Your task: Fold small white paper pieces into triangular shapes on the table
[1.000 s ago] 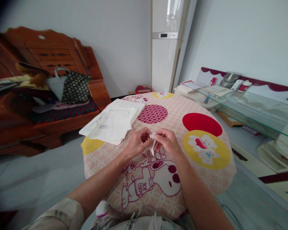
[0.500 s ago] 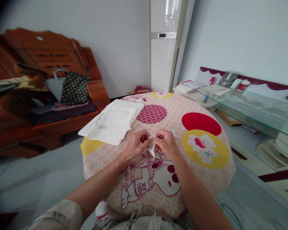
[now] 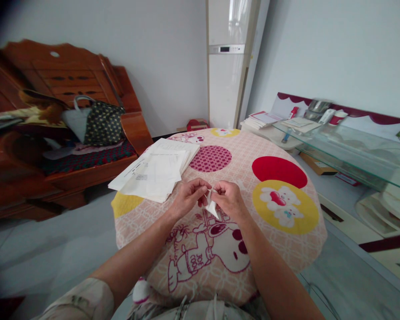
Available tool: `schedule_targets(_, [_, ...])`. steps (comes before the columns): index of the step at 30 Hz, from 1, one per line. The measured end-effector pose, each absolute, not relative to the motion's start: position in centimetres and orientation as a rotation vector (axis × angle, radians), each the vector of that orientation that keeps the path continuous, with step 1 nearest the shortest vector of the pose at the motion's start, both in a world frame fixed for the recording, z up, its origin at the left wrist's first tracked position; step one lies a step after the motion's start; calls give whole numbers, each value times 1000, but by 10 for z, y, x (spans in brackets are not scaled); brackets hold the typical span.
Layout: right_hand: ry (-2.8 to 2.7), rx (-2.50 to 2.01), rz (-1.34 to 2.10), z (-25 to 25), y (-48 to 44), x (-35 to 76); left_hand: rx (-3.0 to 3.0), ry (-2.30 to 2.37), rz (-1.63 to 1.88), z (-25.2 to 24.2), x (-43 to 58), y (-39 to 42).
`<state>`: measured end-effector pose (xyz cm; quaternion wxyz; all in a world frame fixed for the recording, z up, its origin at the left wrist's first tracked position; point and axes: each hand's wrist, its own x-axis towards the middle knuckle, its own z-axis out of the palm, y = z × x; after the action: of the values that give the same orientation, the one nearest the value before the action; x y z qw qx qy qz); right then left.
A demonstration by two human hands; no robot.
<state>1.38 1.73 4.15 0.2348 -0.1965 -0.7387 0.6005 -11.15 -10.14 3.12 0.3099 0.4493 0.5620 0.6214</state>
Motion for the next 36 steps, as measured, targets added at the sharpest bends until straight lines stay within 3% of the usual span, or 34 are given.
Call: schedule_targets(36, [-1943, -367, 1965, 43, 22, 21, 1068, 1373, 1627, 42, -111, -103])
